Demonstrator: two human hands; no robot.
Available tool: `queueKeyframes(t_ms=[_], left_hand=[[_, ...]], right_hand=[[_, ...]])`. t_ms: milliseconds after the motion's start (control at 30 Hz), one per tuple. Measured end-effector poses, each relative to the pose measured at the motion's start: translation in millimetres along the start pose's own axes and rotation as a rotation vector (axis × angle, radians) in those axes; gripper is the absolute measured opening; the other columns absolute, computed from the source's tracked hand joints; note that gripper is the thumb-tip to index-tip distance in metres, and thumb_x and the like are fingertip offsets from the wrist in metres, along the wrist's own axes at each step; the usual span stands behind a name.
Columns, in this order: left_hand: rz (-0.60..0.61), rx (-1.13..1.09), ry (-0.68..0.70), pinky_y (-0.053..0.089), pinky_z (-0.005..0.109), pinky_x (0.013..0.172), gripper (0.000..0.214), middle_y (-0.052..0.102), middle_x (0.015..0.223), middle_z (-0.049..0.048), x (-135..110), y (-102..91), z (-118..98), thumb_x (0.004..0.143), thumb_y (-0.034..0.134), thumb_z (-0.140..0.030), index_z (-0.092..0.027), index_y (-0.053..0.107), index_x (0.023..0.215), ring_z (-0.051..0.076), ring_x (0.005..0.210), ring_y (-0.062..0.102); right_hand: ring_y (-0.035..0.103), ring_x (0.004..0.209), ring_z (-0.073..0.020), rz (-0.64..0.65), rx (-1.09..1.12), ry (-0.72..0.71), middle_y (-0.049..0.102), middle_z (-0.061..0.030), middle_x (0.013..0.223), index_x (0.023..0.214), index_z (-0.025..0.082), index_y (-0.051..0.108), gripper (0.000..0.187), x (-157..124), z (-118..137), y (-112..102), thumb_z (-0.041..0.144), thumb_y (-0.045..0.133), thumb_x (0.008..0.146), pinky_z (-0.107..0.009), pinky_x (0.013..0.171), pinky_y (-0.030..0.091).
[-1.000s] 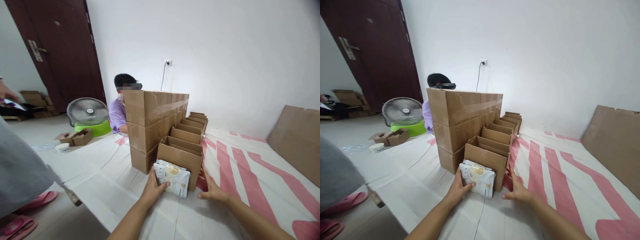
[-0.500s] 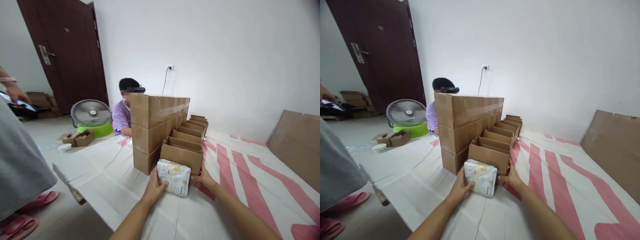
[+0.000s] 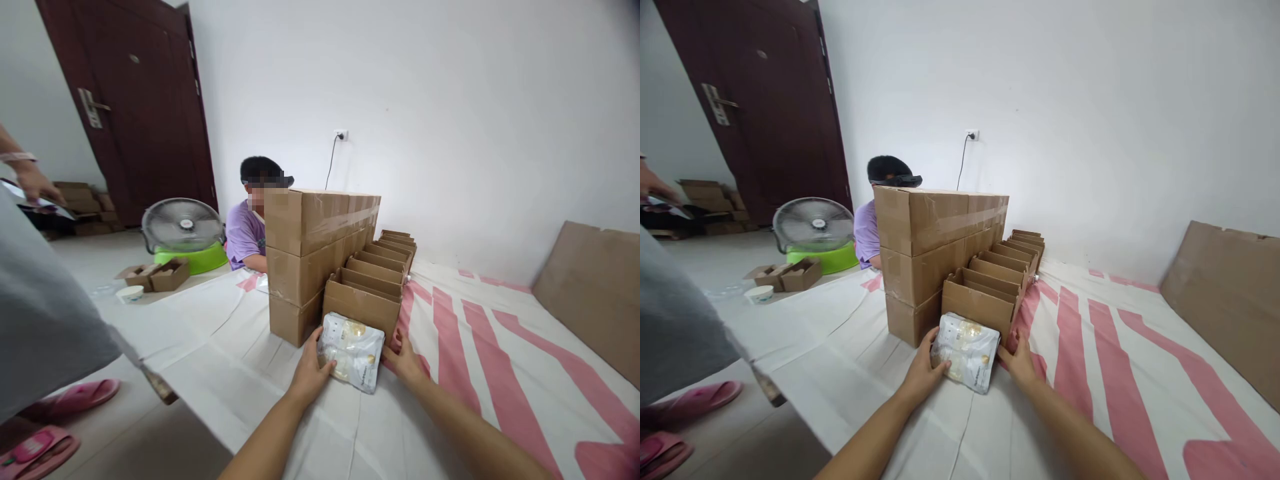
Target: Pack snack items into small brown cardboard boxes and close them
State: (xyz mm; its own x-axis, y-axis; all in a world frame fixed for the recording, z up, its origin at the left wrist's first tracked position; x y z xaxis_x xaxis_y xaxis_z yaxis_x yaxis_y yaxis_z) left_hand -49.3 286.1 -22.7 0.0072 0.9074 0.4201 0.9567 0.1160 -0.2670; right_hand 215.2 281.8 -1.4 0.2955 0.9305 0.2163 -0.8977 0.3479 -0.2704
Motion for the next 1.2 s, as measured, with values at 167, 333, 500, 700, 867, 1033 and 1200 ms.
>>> queueKeyframes(t_ms=[167, 333, 500, 700, 867, 1033, 1200], left_hand=[[-0.012, 0.004, 0.003, 0.029, 0.052, 0.115, 0.078, 0.047, 0.145, 0.0154, -1, -1.5, -5, 0.067, 0.065, -0.016, -0.018, 0.038, 0.14, 0.031, 0.134, 0.044], [-0.025, 0.05, 0.055, 0.032, 0.05, 0.114, 0.069, 0.049, 0.144, 0.0122, -3, -3.5, -10, 0.075, 0.06, -0.017, -0.021, 0.039, 0.14, 0.028, 0.134, 0.045], [-0.052, 0.151, 0.105, 0.034, 0.051, 0.113, 0.061, 0.048, 0.144, 0.0115, -3, -5.4, -16, 0.081, 0.057, -0.02, -0.022, 0.04, 0.14, 0.028, 0.134, 0.045], [-0.13, 0.365, 0.245, 0.038, 0.053, 0.11, 0.048, 0.049, 0.137, 0.0121, -3, -6.7, -22, 0.08, 0.057, -0.017, -0.021, 0.056, 0.128, 0.03, 0.128, 0.046], [-0.094, 0.391, 0.224, 0.046, 0.051, 0.102, 0.043, 0.053, 0.118, 0.0103, -3, -5.0, -18, 0.077, 0.058, -0.014, -0.021, 0.062, 0.119, 0.029, 0.114, 0.054], [-0.055, 0.368, 0.169, 0.048, 0.048, 0.101, 0.046, 0.052, 0.117, 0.0076, -3, -3.0, -13, 0.077, 0.056, -0.014, -0.024, 0.058, 0.122, 0.026, 0.112, 0.057], [-0.029, 0.38, 0.132, 0.051, 0.047, 0.097, 0.044, 0.053, 0.117, 0.008, -4, -3.0, -15, 0.079, 0.055, -0.018, -0.023, 0.057, 0.123, 0.026, 0.109, 0.059]], right_hand=[[0.068, 0.072, -0.0229, 0.097, -0.017, 0.167, 0.07, -0.0098, 0.095, 0.11, 0.021, 0.054, 0.057, -44, 4, 5, 0.067, 0.048, 0.077, -0.032, 0.055, 0.052], [0.05, 0.04, -0.0127, 0.266, 0.002, 0.206, 0.064, -0.0004, 0.067, 0.086, 0.018, 0.059, 0.048, -59, 16, 32, 0.052, 0.073, 0.056, -0.026, 0.038, 0.038], [0.049, 0.041, -0.0143, 0.256, -0.014, 0.169, 0.056, 0.0034, 0.052, 0.07, 0.022, 0.053, 0.029, -41, 21, 42, 0.043, 0.071, 0.061, -0.026, 0.04, 0.036], [0.062, 0.057, -0.0187, 0.192, -0.035, 0.076, 0.064, -0.0013, 0.067, 0.069, 0.023, 0.051, 0.019, -28, 18, 58, 0.039, 0.061, 0.071, -0.027, 0.05, 0.041], [0.063, 0.06, -0.0183, 0.233, -0.013, 0.032, 0.066, -0.0021, 0.074, 0.081, 0.022, 0.056, 0.021, -42, 12, 55, 0.041, 0.057, 0.072, -0.026, 0.049, 0.041], [0.052, 0.048, -0.0158, 0.148, -0.062, -0.001, 0.05, 0.0044, 0.052, 0.066, 0.023, 0.05, 0.03, -38, 5, 8, 0.052, 0.054, 0.076, -0.027, 0.048, 0.038], [0.058, 0.068, -0.0201, -0.056, -0.109, -0.021, 0.058, 0.0014, 0.066, 0.071, 0.024, 0.052, 0.029, 15, 0, -30, 0.052, 0.051, 0.079, -0.031, 0.064, 0.046]])
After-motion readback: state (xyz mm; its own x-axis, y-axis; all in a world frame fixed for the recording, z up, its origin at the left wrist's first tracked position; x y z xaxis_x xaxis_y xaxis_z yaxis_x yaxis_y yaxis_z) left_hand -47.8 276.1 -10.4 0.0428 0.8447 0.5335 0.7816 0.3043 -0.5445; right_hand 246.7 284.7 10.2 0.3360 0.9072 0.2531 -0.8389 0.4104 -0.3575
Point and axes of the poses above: each hand's wrist, its own x-axis towards the middle knuckle, its own y-axis out of the palm, z = x × y, the point moved 1 cm from there along x, towards the middle knuckle
